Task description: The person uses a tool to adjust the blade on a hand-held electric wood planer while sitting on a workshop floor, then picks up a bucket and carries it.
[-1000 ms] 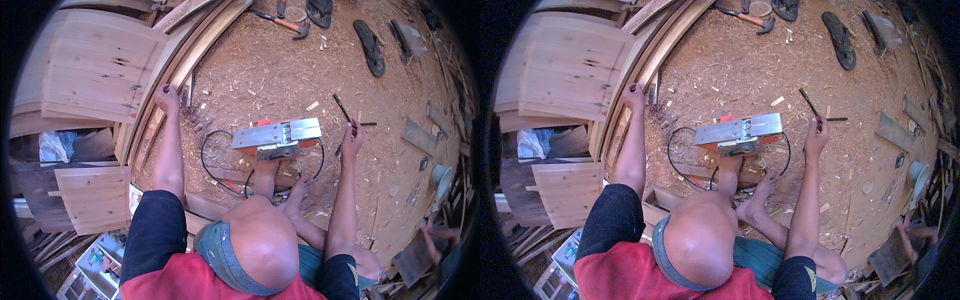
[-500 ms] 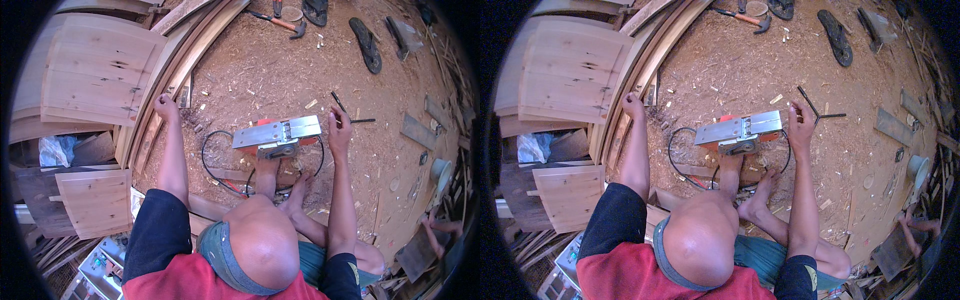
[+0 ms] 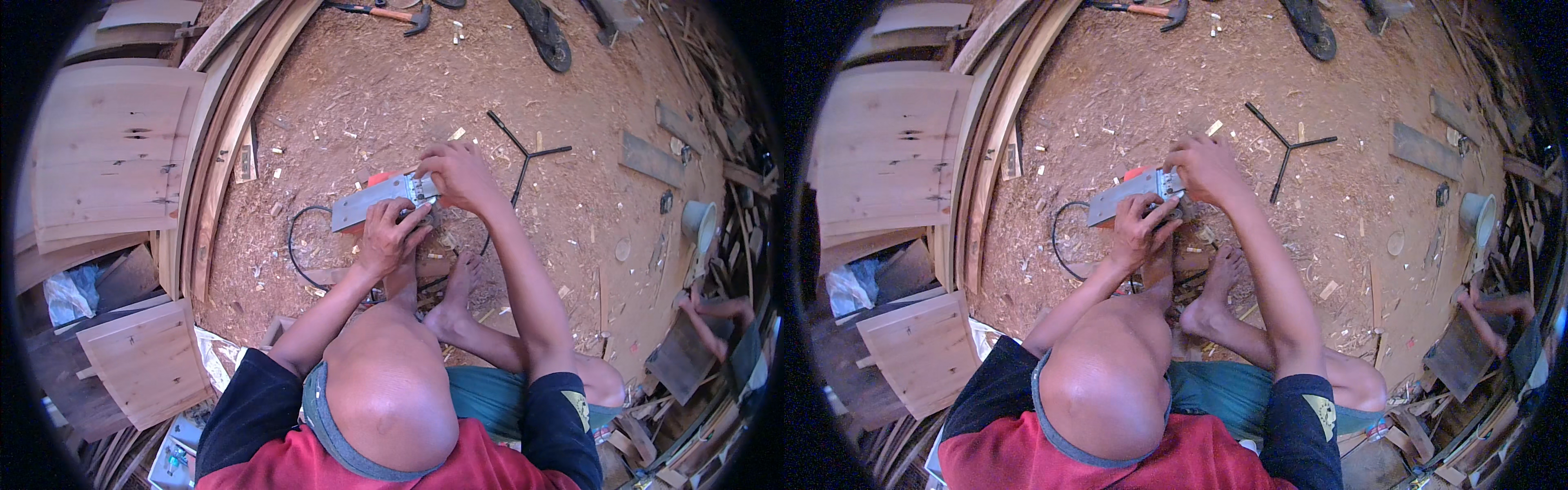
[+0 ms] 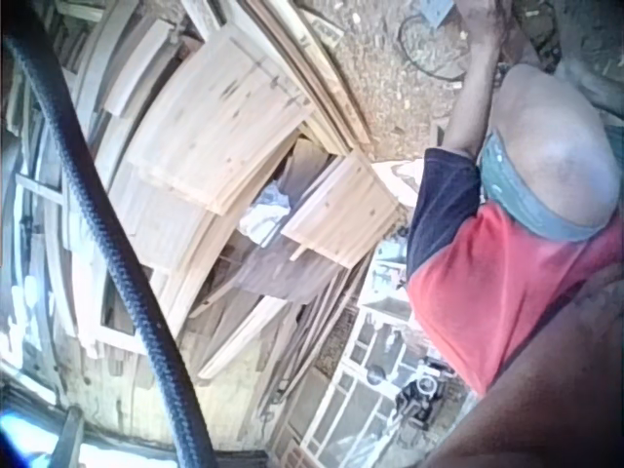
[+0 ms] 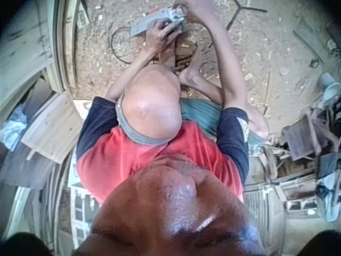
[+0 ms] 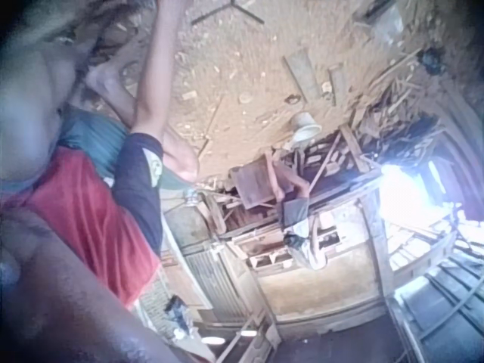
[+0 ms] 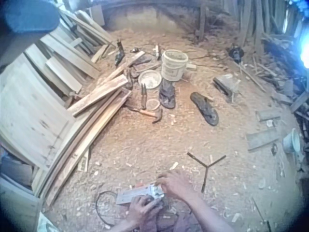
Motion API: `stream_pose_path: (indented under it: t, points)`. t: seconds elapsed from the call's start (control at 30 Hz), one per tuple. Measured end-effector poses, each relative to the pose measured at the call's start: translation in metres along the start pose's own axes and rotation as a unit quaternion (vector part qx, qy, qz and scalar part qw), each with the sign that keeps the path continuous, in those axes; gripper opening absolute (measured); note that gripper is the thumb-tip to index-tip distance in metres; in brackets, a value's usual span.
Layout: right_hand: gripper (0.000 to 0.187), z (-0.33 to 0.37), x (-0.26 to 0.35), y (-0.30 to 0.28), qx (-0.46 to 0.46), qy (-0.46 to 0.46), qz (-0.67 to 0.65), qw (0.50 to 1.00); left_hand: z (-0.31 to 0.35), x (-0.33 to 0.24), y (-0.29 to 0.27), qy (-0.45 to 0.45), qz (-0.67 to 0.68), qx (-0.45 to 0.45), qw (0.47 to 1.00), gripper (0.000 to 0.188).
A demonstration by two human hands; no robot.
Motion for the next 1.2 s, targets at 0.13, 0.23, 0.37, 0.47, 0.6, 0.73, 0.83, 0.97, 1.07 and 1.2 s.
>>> stream_pose_path:
  t: [0.13, 0.23, 0.37, 0.47, 0.6, 0.73, 0.83, 0.97, 1.07, 1.2]
  points:
    - [0.024, -0.008, 0.004, 0.027, 0.123, -0.015, 0.087, 0.988, 0.006, 0.002, 0.002, 0.012, 0.003, -0.047, 0.999, 0.041]
    - [0.022, -0.013, 0.005, 0.036, 0.160, -0.043, 0.104, 0.981, 0.006, 0.003, 0.001, 0.011, 0.015, -0.089, 0.996, 0.041]
    - [0.023, -0.011, 0.004, 0.039, 0.156, -0.081, 0.122, 0.977, 0.008, 0.006, 0.005, -0.004, 0.028, -0.107, 0.994, 0.039]
    - [0.023, -0.011, 0.008, 0.042, 0.162, -0.099, 0.100, 0.977, 0.010, 0.012, 0.007, -0.026, 0.042, -0.116, 0.992, 0.033]
    - [0.024, -0.012, 0.009, 0.045, 0.171, -0.125, 0.134, 0.968, 0.009, 0.010, 0.008, -0.023, 0.045, -0.122, 0.991, 0.032]
    - [0.020, -0.018, 0.019, 0.044, 0.202, -0.155, 0.155, 0.955, 0.011, 0.012, 0.007, -0.027, 0.041, -0.132, 0.990, 0.033]
    - [0.014, -0.018, 0.028, 0.043, 0.262, -0.184, 0.237, 0.917, 0.011, 0.012, 0.007, -0.029, 0.039, -0.136, 0.989, 0.033]
    - [0.008, -0.013, 0.021, 0.038, 0.251, -0.241, 0.262, 0.900, 0.009, 0.011, 0.007, -0.022, 0.047, -0.143, 0.988, 0.034]
    - [0.009, -0.007, 0.028, 0.010, 0.153, -0.319, 0.210, 0.911, 0.011, 0.013, 0.005, -0.035, 0.051, -0.136, 0.989, 0.032]
    - [0.026, -0.010, -0.003, -0.047, -0.045, -0.004, -0.178, 0.983, 0.000, 0.023, -0.003, -0.168, 0.160, -0.090, 0.969, 0.029]
Point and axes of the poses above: each hand's wrist, its own z-axis away from the middle knuckle, its own y-axis out of the palm, x = y × z, the point moved 8 cm from there along -z, towards the middle knuckle, and after that the axes turned 10 degrees about -z, right-handed, at the moved point
